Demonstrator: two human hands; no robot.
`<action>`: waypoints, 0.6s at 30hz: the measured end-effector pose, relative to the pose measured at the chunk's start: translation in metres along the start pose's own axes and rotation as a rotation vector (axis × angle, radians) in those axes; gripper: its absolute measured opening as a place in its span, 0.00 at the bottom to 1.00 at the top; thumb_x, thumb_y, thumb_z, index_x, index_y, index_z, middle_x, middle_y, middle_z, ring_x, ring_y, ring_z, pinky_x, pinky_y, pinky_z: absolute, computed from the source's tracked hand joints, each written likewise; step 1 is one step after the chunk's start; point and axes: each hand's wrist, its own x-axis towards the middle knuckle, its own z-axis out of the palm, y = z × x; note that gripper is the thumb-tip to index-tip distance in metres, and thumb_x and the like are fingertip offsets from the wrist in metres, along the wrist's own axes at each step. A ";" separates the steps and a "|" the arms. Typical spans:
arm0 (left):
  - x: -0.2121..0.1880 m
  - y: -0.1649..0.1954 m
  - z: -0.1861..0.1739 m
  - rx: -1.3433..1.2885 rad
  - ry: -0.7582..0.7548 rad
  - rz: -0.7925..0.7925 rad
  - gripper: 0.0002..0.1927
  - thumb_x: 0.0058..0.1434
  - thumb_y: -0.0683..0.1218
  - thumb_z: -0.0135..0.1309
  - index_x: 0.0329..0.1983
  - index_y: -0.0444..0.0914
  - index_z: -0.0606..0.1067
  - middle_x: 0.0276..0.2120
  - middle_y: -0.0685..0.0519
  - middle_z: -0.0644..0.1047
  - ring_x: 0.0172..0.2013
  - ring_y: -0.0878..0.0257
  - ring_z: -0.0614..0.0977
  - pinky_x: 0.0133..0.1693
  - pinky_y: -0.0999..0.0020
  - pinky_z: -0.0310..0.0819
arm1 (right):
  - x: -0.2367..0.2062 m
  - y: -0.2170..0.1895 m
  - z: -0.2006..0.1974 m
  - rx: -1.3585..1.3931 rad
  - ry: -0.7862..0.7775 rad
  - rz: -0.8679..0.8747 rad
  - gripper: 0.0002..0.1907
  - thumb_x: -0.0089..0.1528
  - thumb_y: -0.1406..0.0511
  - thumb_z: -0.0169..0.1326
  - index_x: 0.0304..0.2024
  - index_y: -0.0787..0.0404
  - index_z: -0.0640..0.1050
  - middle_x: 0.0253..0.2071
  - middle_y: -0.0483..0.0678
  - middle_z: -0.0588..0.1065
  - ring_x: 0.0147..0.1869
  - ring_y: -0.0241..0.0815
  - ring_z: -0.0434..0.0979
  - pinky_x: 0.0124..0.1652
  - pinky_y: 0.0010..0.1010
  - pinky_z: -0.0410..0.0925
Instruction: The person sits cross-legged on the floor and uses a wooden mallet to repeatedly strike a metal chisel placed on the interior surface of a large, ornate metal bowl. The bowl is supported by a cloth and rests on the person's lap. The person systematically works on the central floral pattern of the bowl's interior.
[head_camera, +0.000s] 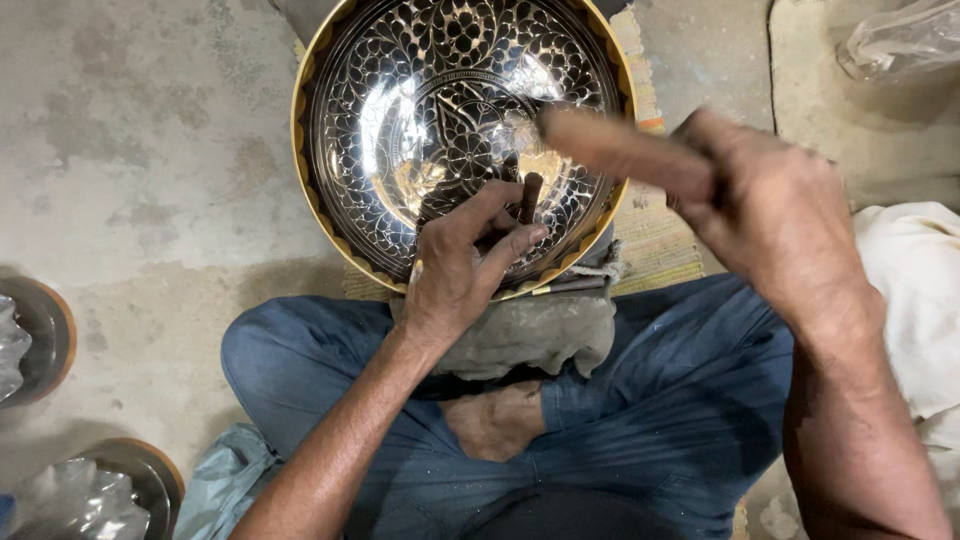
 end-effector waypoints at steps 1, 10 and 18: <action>0.000 0.000 0.000 0.000 0.001 -0.020 0.15 0.68 0.50 0.60 0.54 0.41 0.75 0.28 0.57 0.80 0.30 0.69 0.84 0.28 0.73 0.80 | 0.001 -0.002 -0.001 0.138 0.013 0.079 0.13 0.68 0.62 0.59 0.50 0.61 0.73 0.34 0.56 0.80 0.32 0.47 0.83 0.33 0.37 0.79; 0.000 0.000 -0.001 0.043 -0.010 -0.054 0.16 0.67 0.51 0.60 0.54 0.41 0.76 0.29 0.55 0.81 0.29 0.67 0.84 0.27 0.70 0.78 | -0.002 -0.006 -0.003 -0.046 0.001 -0.121 0.18 0.60 0.67 0.64 0.51 0.62 0.74 0.34 0.56 0.80 0.37 0.52 0.83 0.37 0.43 0.76; 0.000 0.001 -0.003 0.032 -0.036 -0.082 0.17 0.66 0.52 0.61 0.54 0.41 0.77 0.29 0.55 0.81 0.28 0.67 0.83 0.27 0.70 0.78 | -0.004 -0.005 -0.003 -0.022 0.027 -0.130 0.15 0.61 0.67 0.63 0.49 0.62 0.75 0.35 0.57 0.81 0.38 0.55 0.83 0.38 0.44 0.75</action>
